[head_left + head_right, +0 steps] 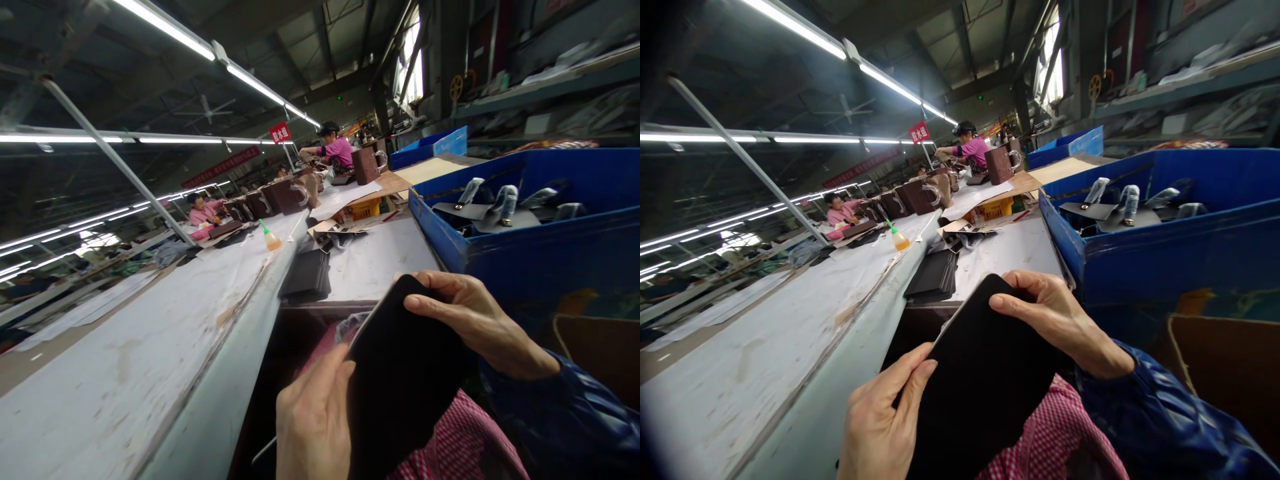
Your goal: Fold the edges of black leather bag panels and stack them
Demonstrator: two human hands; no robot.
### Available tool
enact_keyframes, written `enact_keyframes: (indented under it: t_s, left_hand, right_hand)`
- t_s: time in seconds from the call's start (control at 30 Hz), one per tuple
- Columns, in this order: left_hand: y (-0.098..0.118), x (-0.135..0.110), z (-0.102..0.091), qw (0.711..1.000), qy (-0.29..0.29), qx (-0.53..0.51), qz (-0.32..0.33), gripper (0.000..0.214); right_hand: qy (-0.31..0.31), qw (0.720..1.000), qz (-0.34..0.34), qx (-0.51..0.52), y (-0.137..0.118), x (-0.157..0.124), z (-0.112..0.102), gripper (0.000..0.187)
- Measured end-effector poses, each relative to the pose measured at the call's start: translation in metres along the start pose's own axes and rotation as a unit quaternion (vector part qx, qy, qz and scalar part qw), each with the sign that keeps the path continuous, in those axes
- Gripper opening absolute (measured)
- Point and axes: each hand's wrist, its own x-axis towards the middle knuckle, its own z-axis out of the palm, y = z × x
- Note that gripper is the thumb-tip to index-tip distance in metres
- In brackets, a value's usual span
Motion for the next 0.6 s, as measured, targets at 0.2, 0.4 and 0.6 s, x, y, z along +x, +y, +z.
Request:
enact_keyframes:
  t_s: [0.2,0.4,0.6]
  left_hand:
    - [-0.003,-0.001,0.003,0.998,0.008,0.026,0.052,0.013]
    - [0.004,0.008,0.018,0.994,0.068,0.049,0.068,0.018]
    - [-0.001,0.002,0.029,0.99,0.068,0.086,0.087,0.02]
  right_hand:
    - [-0.008,1.0,0.002,-0.022,-0.006,-0.002,0.003,0.045]
    - [-0.008,0.997,-0.027,-0.069,-0.018,-0.01,0.011,0.045]
    - [-0.034,0.99,-0.067,-0.116,-0.021,-0.01,0.014,0.041]
